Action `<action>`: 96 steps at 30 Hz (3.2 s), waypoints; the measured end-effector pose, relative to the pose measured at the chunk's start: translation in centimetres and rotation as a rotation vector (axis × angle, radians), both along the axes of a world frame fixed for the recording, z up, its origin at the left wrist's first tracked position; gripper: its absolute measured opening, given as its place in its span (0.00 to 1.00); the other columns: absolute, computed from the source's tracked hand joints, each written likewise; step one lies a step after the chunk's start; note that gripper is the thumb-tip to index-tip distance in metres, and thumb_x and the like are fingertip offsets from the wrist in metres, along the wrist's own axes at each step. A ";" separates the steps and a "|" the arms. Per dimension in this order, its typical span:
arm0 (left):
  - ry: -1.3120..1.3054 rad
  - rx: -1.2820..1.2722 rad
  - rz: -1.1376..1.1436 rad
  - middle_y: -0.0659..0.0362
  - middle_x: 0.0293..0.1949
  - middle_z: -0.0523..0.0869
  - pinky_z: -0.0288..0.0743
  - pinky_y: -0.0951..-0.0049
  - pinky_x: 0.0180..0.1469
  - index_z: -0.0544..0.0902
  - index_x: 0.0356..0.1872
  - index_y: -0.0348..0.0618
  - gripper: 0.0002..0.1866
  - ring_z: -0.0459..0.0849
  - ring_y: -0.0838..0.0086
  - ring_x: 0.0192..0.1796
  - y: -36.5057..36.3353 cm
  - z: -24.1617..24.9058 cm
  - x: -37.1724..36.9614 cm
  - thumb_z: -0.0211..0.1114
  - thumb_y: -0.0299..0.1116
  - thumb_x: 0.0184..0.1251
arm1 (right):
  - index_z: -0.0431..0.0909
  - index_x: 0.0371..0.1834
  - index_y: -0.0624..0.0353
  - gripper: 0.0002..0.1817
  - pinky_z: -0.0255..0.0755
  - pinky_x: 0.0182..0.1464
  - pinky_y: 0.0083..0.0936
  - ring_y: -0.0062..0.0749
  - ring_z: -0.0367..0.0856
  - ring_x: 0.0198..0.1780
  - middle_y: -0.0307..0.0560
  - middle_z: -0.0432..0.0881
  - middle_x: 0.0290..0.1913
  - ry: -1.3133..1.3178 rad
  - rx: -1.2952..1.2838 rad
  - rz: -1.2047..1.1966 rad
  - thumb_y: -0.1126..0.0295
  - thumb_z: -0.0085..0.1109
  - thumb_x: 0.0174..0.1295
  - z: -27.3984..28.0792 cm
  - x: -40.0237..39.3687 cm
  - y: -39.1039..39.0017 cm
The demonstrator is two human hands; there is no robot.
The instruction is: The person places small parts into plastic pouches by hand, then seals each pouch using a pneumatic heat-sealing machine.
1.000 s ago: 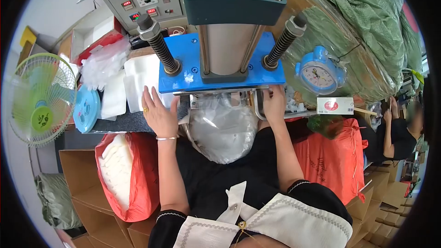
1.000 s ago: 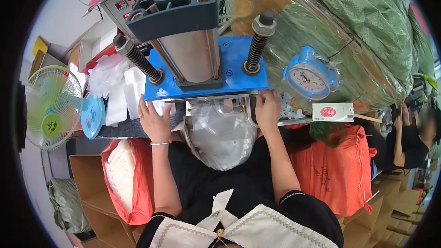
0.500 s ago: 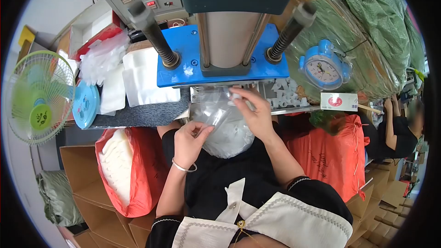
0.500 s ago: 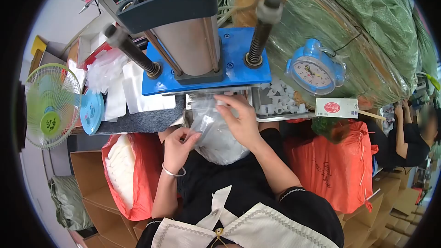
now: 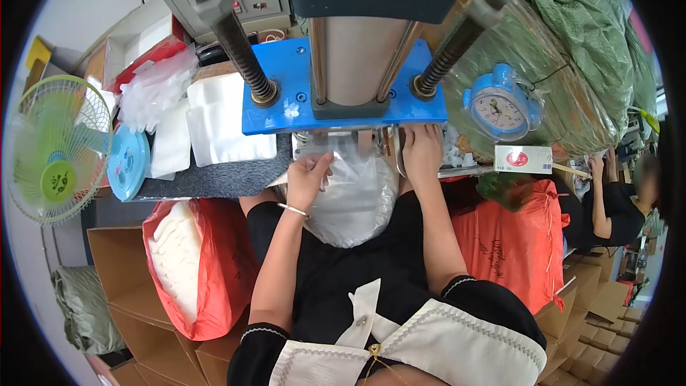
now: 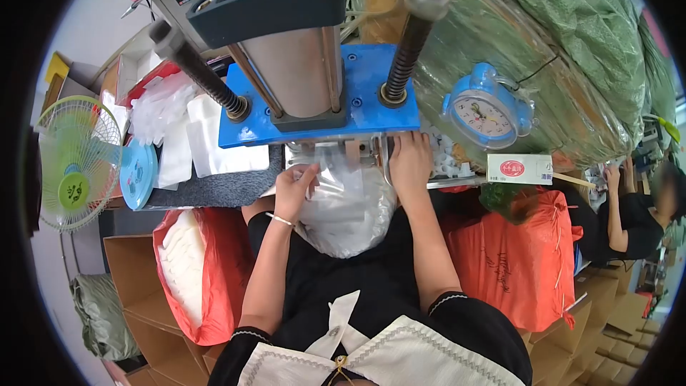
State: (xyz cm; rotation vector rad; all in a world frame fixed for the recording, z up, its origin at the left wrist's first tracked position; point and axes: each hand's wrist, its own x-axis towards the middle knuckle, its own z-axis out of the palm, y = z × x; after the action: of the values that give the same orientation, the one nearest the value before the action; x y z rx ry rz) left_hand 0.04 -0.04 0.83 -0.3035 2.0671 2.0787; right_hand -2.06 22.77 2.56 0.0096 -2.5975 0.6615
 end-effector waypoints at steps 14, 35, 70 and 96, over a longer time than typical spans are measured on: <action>0.561 -1.359 0.039 0.49 0.55 0.76 0.58 0.53 0.64 0.75 0.53 0.39 0.25 0.71 0.54 0.58 -4.9 0.3 4.3 0.65 0.41 0.57 | 0.74 0.38 0.69 0.11 0.72 0.50 0.38 0.51 0.72 0.50 0.58 0.73 0.43 -0.180 0.289 -0.104 0.80 0.50 0.50 -0.5 -0.7 0.9; -0.015 -0.076 -0.032 0.64 0.22 0.83 0.67 0.84 0.27 0.84 0.32 0.34 0.11 0.74 0.86 0.23 0.4 2.0 4.7 0.69 0.35 0.59 | 0.79 0.51 0.62 0.14 0.71 0.49 0.23 0.29 0.81 0.46 0.48 0.84 0.44 -0.474 -1.055 0.413 0.70 0.56 0.63 0.5 2.6 -6.8; 0.261 -0.540 -0.037 0.56 0.22 0.82 0.71 0.73 0.28 0.83 0.26 0.35 0.11 0.79 0.72 0.23 -1.8 5.7 5.8 0.72 0.34 0.53 | 0.80 0.43 0.62 0.10 0.70 0.34 0.20 0.22 0.76 0.31 0.42 0.81 0.34 -0.050 -0.793 0.383 0.75 0.61 0.58 5.4 3.4 -6.0; -0.031 0.017 0.030 0.66 0.19 0.80 0.58 0.85 0.19 0.83 0.27 0.36 0.14 0.69 0.89 0.18 0.1 0.3 1.2 0.66 0.38 0.63 | 0.77 0.43 0.62 0.11 0.69 0.42 0.40 0.48 0.77 0.38 0.50 0.80 0.35 0.040 -0.281 0.197 0.68 0.56 0.61 1.0 2.1 -3.5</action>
State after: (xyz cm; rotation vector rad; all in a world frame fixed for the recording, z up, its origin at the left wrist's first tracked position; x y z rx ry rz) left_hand 1.27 0.05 1.14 -0.3634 2.0381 2.0942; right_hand 0.08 19.25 3.56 0.1896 -2.4629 1.0810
